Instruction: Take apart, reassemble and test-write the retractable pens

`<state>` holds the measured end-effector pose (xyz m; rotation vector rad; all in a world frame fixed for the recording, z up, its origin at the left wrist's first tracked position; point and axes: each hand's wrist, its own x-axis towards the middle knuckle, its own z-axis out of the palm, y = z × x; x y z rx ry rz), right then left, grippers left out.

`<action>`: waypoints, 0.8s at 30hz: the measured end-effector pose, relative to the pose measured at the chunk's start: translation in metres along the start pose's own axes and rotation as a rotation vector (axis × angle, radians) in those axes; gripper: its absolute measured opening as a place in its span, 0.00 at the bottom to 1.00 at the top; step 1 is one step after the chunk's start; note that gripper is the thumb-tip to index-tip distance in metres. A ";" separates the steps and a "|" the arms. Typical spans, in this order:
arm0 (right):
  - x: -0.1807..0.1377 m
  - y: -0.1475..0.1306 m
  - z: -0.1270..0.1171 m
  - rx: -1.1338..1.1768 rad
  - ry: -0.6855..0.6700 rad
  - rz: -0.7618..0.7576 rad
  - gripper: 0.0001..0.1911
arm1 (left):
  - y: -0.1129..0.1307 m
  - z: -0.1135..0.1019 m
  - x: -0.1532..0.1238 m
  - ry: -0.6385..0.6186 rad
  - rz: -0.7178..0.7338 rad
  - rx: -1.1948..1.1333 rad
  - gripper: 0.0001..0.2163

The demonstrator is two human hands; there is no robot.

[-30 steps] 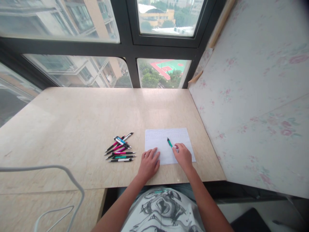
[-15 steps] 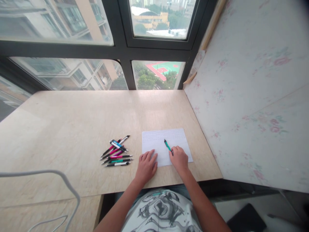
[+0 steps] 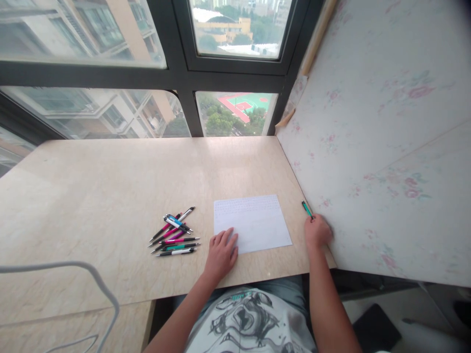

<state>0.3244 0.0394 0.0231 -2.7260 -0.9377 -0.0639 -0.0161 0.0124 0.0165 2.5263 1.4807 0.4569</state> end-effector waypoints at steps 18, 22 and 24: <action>-0.003 0.007 0.015 0.019 0.158 0.140 0.17 | -0.001 0.000 0.000 -0.020 0.005 0.000 0.16; -0.003 0.006 0.016 0.024 0.164 0.150 0.17 | -0.001 0.000 0.001 -0.023 0.007 -0.001 0.16; -0.002 0.006 0.017 0.026 0.172 0.154 0.17 | -0.001 0.000 0.001 -0.021 0.008 -0.001 0.16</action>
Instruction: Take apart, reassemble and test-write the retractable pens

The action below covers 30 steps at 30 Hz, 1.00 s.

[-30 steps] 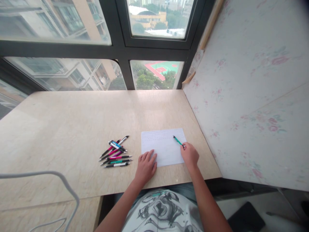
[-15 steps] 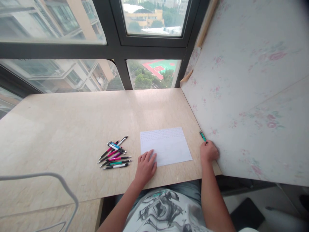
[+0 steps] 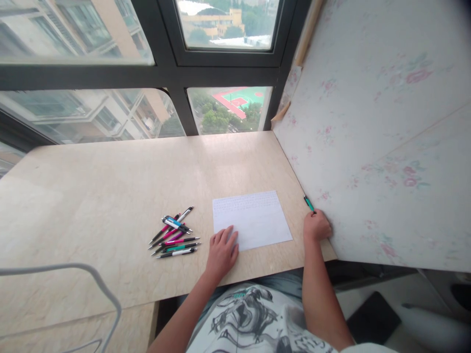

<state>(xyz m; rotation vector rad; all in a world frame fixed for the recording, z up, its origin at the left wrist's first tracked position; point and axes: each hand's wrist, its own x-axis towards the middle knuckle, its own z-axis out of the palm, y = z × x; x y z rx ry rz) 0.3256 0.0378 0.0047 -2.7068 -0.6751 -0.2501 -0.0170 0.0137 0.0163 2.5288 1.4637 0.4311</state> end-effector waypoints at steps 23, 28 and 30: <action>-0.094 -0.022 0.000 0.547 -0.299 -0.732 0.18 | 0.004 -0.002 -0.003 0.073 -0.069 -0.058 0.16; -0.125 -0.039 -0.004 0.522 -0.485 -0.904 0.15 | -0.016 -0.016 -0.017 0.192 -0.145 -0.102 0.15; -0.129 -0.043 -0.003 0.467 -0.501 -0.939 0.15 | -0.031 -0.025 -0.027 0.243 -0.194 -0.091 0.14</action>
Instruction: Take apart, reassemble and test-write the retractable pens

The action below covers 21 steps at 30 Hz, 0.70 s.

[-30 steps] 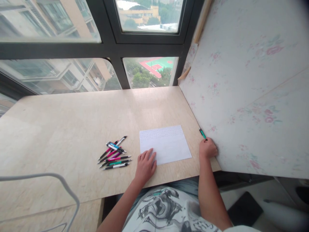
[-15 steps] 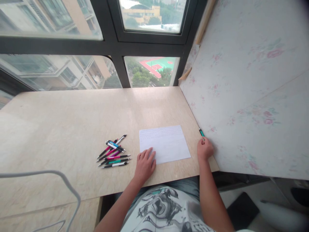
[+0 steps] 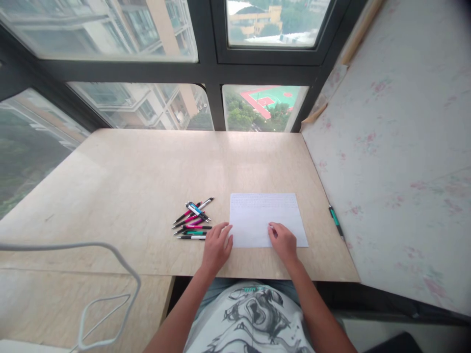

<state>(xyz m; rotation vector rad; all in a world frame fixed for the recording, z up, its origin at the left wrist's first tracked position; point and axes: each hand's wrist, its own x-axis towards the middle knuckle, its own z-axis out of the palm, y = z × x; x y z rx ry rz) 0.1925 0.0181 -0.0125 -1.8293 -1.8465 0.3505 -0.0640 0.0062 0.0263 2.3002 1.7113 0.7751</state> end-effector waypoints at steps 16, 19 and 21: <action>0.003 0.001 0.011 -0.056 0.010 0.000 0.14 | -0.081 -0.057 -0.020 -0.191 0.074 0.263 0.10; 0.004 0.000 0.011 -0.043 0.013 0.000 0.14 | -0.084 -0.059 -0.018 -0.252 0.095 0.303 0.11; 0.005 0.000 0.010 -0.036 0.018 0.005 0.14 | -0.085 -0.061 -0.015 -0.317 0.106 0.315 0.11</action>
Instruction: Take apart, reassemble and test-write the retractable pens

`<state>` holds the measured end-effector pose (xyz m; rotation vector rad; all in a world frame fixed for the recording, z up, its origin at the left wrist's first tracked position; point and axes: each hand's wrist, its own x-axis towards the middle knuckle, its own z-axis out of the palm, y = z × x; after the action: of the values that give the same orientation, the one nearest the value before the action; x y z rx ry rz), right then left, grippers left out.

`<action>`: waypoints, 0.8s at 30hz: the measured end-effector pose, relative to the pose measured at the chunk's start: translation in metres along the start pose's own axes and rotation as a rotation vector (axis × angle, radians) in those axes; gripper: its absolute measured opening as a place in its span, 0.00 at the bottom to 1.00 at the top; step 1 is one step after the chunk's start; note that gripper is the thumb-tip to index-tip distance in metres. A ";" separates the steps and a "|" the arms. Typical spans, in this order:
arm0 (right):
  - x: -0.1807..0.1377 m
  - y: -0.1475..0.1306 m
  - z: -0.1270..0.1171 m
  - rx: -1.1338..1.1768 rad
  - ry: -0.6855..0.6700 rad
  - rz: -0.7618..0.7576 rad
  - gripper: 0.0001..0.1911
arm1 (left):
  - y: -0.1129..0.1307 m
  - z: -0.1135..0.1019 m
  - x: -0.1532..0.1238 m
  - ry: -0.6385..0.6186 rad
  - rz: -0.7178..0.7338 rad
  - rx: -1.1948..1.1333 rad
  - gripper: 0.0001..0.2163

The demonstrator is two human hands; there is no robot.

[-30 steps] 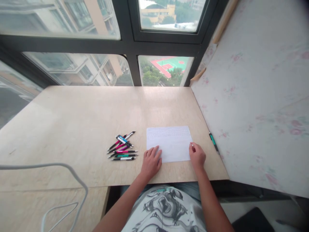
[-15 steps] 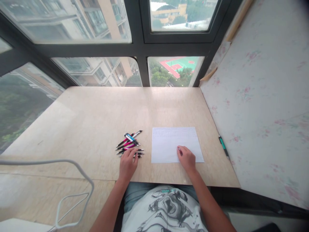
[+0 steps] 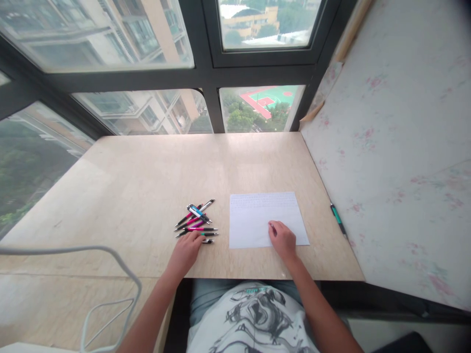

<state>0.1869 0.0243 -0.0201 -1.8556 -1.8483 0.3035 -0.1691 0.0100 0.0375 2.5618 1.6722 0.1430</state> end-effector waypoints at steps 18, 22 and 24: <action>0.001 -0.057 -0.019 1.005 -0.317 0.293 0.27 | 0.138 -0.011 0.081 0.216 -0.723 -1.852 0.12; -0.004 -0.052 -0.019 1.017 -0.312 0.357 0.28 | 0.146 -0.005 0.080 0.207 -0.800 -1.960 0.12; -0.004 -0.048 -0.022 0.949 -0.323 0.334 0.27 | 0.146 -0.004 0.077 0.206 -0.814 -1.987 0.14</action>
<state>0.1551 0.0137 0.0213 -1.4315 -1.1775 1.3861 -0.0063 0.0222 0.0607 0.4004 1.1310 1.1786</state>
